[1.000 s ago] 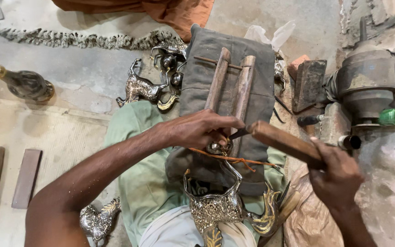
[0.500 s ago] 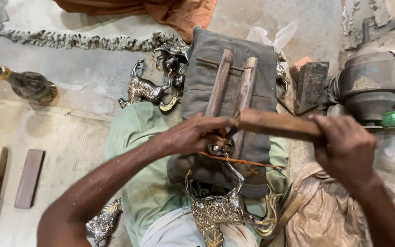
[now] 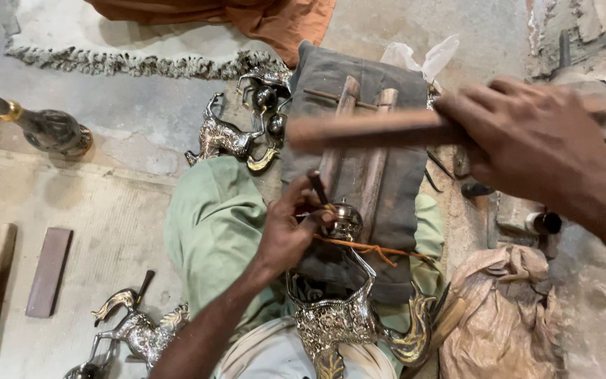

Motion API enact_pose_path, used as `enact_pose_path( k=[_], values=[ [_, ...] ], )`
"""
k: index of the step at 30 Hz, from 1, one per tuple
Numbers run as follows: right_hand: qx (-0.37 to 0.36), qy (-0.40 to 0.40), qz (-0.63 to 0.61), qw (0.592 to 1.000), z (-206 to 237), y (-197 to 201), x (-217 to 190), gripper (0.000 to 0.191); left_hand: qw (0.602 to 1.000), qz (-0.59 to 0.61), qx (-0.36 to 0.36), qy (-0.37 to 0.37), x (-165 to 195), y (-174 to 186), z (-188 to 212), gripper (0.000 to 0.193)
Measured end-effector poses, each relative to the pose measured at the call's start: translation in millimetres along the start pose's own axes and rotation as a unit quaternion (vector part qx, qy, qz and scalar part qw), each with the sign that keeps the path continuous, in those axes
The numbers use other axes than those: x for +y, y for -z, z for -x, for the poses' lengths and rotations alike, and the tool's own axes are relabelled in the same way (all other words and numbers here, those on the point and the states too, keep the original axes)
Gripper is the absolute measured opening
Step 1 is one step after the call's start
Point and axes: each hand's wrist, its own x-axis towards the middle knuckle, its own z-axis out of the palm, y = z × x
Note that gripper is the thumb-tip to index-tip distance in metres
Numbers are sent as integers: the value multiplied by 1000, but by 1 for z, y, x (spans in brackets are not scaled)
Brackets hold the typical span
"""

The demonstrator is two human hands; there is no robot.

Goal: The person sits on the floor with a cushioned work board and holds a small punch against an ornate silver animal figurine, striking the punch with a wooden mallet to chase and shape the decorated metal surface, repositioning the punch repeatedly across the figurine.

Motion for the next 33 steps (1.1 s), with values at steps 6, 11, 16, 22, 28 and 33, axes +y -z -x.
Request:
enact_pose_path(
  k=[6,11,16,22,28,33],
  values=[
    [-96,21,31,995,-22,40,-20,38,993,40,95,53,-3,-15,17,40],
    [-53,60,7,997,-28,53,-31,50,989,72,114,54,-6,-18,23,48],
    [-138,2,-25,990,-23,44,-33,41,990,85,96,64,-11,-14,21,57],
    [22,5,-24,999,-2,7,-16,34,999,15,-32,-17,-13,4,5,46],
    [114,-11,-239,964,23,-45,-13,48,998,3,-43,-37,-7,5,1,50],
    [81,-69,-208,972,46,-77,-21,51,991,-60,-89,-79,1,13,-8,51]
  ],
)
